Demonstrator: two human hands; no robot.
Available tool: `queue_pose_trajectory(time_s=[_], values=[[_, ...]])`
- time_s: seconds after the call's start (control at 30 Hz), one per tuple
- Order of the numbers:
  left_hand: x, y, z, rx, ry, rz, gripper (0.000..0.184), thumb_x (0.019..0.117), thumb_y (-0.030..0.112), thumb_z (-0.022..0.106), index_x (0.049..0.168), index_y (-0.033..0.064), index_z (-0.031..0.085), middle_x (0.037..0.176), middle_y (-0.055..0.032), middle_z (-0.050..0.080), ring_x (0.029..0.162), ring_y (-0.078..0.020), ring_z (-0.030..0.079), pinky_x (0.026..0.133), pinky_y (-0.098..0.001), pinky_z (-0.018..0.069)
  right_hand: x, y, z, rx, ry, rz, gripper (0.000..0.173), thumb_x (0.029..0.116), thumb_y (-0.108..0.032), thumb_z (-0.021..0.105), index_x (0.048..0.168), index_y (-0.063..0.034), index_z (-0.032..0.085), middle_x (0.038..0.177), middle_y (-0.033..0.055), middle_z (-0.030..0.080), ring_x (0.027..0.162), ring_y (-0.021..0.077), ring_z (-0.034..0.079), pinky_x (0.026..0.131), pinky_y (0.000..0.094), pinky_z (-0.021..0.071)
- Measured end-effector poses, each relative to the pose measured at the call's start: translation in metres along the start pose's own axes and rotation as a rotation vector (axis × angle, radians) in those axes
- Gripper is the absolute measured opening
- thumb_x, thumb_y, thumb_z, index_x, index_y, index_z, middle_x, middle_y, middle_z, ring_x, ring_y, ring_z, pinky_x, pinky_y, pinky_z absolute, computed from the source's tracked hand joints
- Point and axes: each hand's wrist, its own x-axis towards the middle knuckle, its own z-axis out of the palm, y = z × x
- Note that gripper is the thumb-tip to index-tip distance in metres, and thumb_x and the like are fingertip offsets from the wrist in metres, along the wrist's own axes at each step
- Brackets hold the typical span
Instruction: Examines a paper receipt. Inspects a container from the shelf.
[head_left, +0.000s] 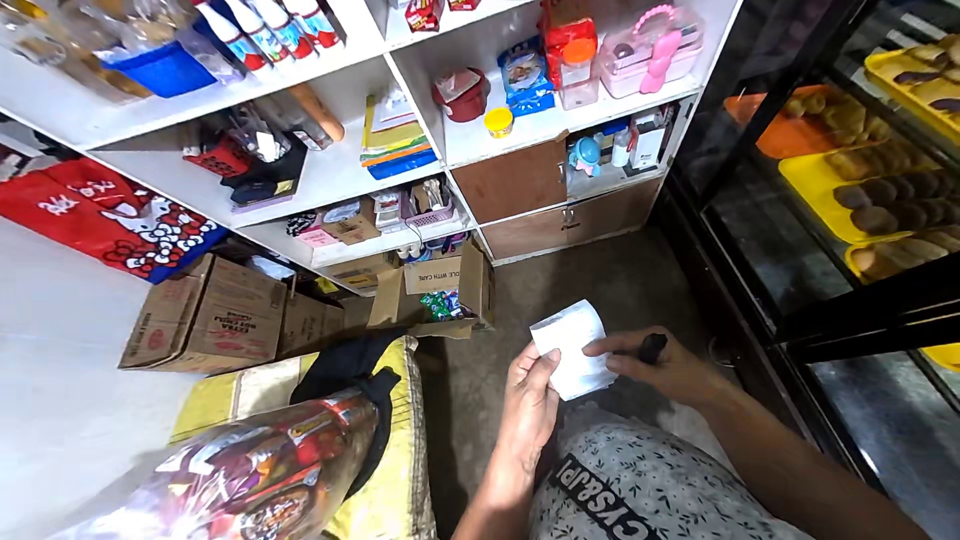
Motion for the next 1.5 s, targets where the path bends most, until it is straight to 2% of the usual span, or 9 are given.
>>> queue_pose_trajectory(time_s=[0.6,0.73,1.3,1.5], values=[[0.0011,-0.0021,0.0028,0.004,0.014,-0.001,0.026,0.0971,-0.001,0.043,0.106,0.0007,0.068,0.097,-0.0072,0.076,0.088,-0.0135,0.074,0.084,-0.0328,0.0616,-0.0002,0.0007,-0.0024,0.025,0.008,0.027,0.023,0.0975,-0.011,0.06,0.115,-0.0058,0.073,0.1,-0.0127,0.072,0.083,-0.0104,0.061,0.077,0.011,0.0514],[0.0016,-0.0024,0.0029,0.008,0.018,0.0,0.027,0.097,-0.002,0.042,0.108,-0.0001,0.068,0.098,-0.0076,0.075,0.089,-0.0136,0.074,0.085,-0.0331,0.0613,0.0007,0.0001,-0.0024,0.021,0.006,0.028,0.023,0.0973,-0.01,0.059,0.115,-0.0055,0.073,0.097,-0.013,0.072,0.08,-0.0111,0.06,0.073,0.0101,0.0507],[0.0036,-0.0037,0.003,0.015,0.016,-0.005,0.028,0.0958,-0.003,0.043,0.108,0.0002,0.068,0.098,-0.0073,0.075,0.089,-0.0134,0.074,0.085,-0.0332,0.0614,0.0005,0.0048,-0.0046,0.031,0.009,0.028,0.023,0.0977,-0.011,0.06,0.115,-0.0063,0.073,0.097,-0.013,0.072,0.08,-0.0105,0.06,0.074,0.0106,0.0508],[0.0039,-0.0044,0.0036,0.02,0.016,-0.01,0.028,0.0959,-0.002,0.042,0.11,0.0002,0.067,0.099,-0.0071,0.075,0.09,-0.0138,0.074,0.085,-0.034,0.0614,0.0007,0.0042,-0.0048,0.025,0.018,0.035,0.023,0.0974,-0.01,0.059,0.115,-0.0047,0.073,0.1,-0.0118,0.073,0.083,-0.0101,0.062,0.077,0.0115,0.0518]])
